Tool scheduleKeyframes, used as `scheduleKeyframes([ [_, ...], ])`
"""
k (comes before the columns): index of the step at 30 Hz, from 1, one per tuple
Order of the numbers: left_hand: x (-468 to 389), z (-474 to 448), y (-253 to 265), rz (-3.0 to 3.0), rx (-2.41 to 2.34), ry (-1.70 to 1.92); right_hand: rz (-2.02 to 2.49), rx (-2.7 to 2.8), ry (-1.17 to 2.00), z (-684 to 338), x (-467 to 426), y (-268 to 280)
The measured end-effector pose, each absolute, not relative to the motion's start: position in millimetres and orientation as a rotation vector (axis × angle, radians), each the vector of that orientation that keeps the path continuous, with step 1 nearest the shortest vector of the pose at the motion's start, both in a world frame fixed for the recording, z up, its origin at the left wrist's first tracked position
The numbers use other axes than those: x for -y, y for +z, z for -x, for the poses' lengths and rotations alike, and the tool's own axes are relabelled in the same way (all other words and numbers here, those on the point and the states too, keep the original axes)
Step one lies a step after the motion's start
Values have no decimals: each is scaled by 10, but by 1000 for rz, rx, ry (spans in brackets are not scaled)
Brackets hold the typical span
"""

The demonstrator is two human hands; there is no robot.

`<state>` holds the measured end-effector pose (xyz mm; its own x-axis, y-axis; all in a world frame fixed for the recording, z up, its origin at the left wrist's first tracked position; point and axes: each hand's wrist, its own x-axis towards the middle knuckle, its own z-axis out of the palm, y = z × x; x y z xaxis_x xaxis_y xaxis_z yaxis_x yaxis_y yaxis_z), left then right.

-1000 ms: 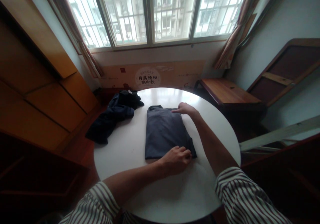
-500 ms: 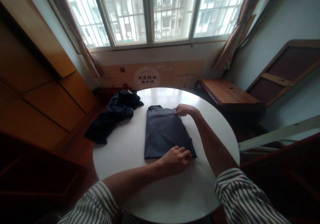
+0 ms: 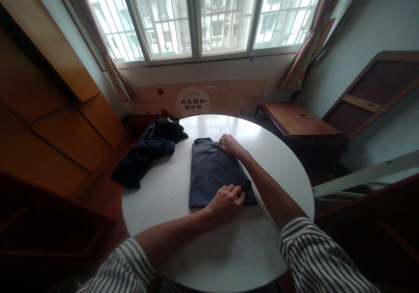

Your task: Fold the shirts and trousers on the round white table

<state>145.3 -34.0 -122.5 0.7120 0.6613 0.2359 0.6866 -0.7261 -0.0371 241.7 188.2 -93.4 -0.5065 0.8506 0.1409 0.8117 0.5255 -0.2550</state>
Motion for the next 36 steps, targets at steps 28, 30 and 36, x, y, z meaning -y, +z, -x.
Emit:
scheduleKeyframes([
  [28, 311, -1454, -1331, 2753, 997, -383, 1752, 2703, 408, -2422, -1805, -738],
  [30, 319, -1458, -1325, 2762, 976, -383, 1721, 2689, 387, -2417, -1799, -742],
  [36, 354, -1475, -1318, 2823, 981, -469, 1576, 2622, 284, -2415, -1771, -726],
])
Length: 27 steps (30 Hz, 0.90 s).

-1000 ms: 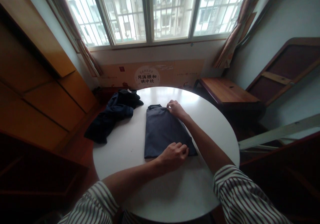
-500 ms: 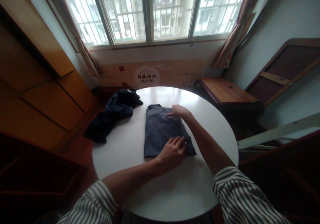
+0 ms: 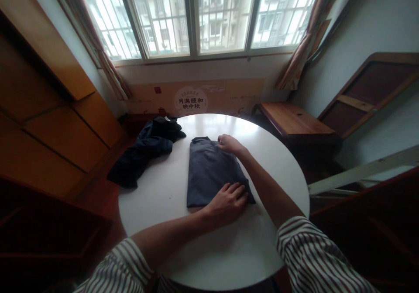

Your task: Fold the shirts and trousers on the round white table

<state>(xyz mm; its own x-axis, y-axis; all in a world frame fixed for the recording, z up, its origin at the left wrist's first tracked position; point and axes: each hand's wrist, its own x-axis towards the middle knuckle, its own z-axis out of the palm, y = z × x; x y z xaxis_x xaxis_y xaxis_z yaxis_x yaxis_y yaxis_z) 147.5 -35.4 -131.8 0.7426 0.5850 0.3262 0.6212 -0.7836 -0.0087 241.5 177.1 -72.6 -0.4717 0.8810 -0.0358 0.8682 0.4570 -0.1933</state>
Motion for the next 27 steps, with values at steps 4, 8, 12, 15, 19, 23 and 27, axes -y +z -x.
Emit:
scheduleKeyframes([
  [4, 361, -1481, -1298, 2795, 1134, -565, 1464, 2725, 363, -2404, -1763, -763],
  [8, 266, -1432, -1234, 2632, 1498, -571, 1538, 2710, 295, -2432, -1796, -824],
  [12, 160, -1333, -1118, 2472, 1920, -417, 1641, 2649, 214, -2475, -1840, -875],
  [15, 169, -1301, -1073, 2663, 1826, -418, 1642, 2632, 195, -2482, -1858, -902],
  [19, 237, -1320, -1110, 2969, 1437, -484, 1627, 2610, 179, -2477, -1871, -928],
  [23, 259, -1345, -1155, 3027, 1231, -397, 1627, 2577, 159, -2476, -1889, -946],
  [27, 264, -1379, -1163, 3002, 1068, -271, 1636, 2534, 140, -2472, -1903, -966],
])
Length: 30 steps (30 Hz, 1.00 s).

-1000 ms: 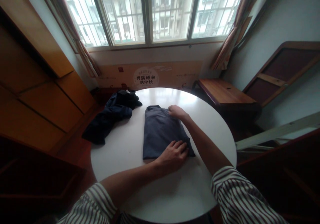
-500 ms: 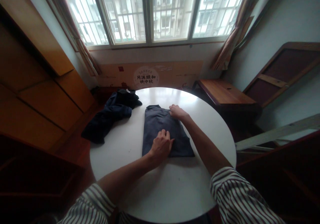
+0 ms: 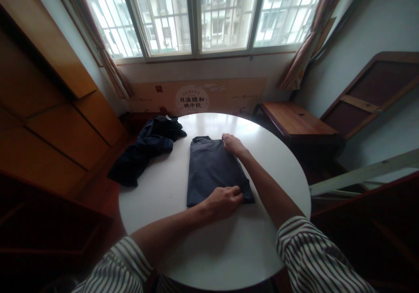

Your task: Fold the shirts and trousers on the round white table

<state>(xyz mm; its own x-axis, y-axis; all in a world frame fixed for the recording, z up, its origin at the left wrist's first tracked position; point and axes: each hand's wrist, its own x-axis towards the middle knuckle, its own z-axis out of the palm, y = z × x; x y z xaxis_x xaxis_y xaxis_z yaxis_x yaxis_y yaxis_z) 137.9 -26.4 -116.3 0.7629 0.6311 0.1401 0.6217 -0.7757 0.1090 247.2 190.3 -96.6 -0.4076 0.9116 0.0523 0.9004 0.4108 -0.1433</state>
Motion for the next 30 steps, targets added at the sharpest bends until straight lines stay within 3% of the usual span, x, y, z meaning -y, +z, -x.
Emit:
scheduleKeyframes([
  [9, 273, -1413, -1301, -3150, -838, 361, 1608, 2463, 108, -2422, -1865, -996],
  [15, 254, -1423, -1347, -3176, -791, 353, 1337, 2522, 113, -2271, -1820, -1107],
  [30, 273, -1456, -1392, -3208, -719, 474, 1465, 2261, 65, -2244, -1757, -935],
])
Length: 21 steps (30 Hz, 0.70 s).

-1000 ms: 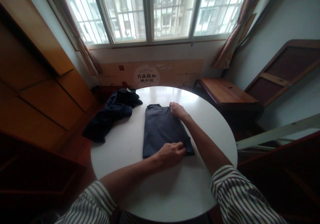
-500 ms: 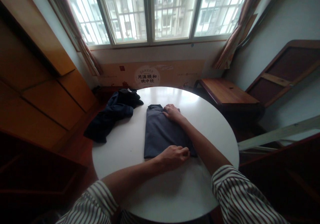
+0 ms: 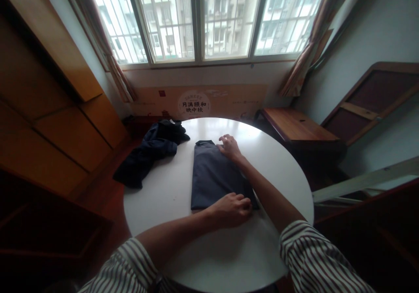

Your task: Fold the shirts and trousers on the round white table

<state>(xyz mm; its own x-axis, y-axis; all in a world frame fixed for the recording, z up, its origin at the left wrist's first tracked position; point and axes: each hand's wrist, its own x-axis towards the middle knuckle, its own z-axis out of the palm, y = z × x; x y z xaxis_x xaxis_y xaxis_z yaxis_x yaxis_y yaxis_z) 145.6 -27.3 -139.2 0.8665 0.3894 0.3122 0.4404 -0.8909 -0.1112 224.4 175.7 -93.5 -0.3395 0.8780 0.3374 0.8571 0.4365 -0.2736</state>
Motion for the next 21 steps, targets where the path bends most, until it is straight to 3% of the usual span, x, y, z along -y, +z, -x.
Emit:
scheduleKeyframes([
  [5, 246, -1389, -1218, 2917, 611, -614, 1431, 2365, 228, -2227, -1401, -642],
  [11, -150, -955, -898, 2444, 1544, -1012, 1907, 2427, 252, -2567, -734, -751],
  [15, -504, -679, -1052, 2392, 1945, -750, 2063, 2220, 267, -2831, -308, -906],
  [21, -808, -559, -1294, 2433, 2244, -391, 1915, 2163, 448, -2982, 33, -1094],
])
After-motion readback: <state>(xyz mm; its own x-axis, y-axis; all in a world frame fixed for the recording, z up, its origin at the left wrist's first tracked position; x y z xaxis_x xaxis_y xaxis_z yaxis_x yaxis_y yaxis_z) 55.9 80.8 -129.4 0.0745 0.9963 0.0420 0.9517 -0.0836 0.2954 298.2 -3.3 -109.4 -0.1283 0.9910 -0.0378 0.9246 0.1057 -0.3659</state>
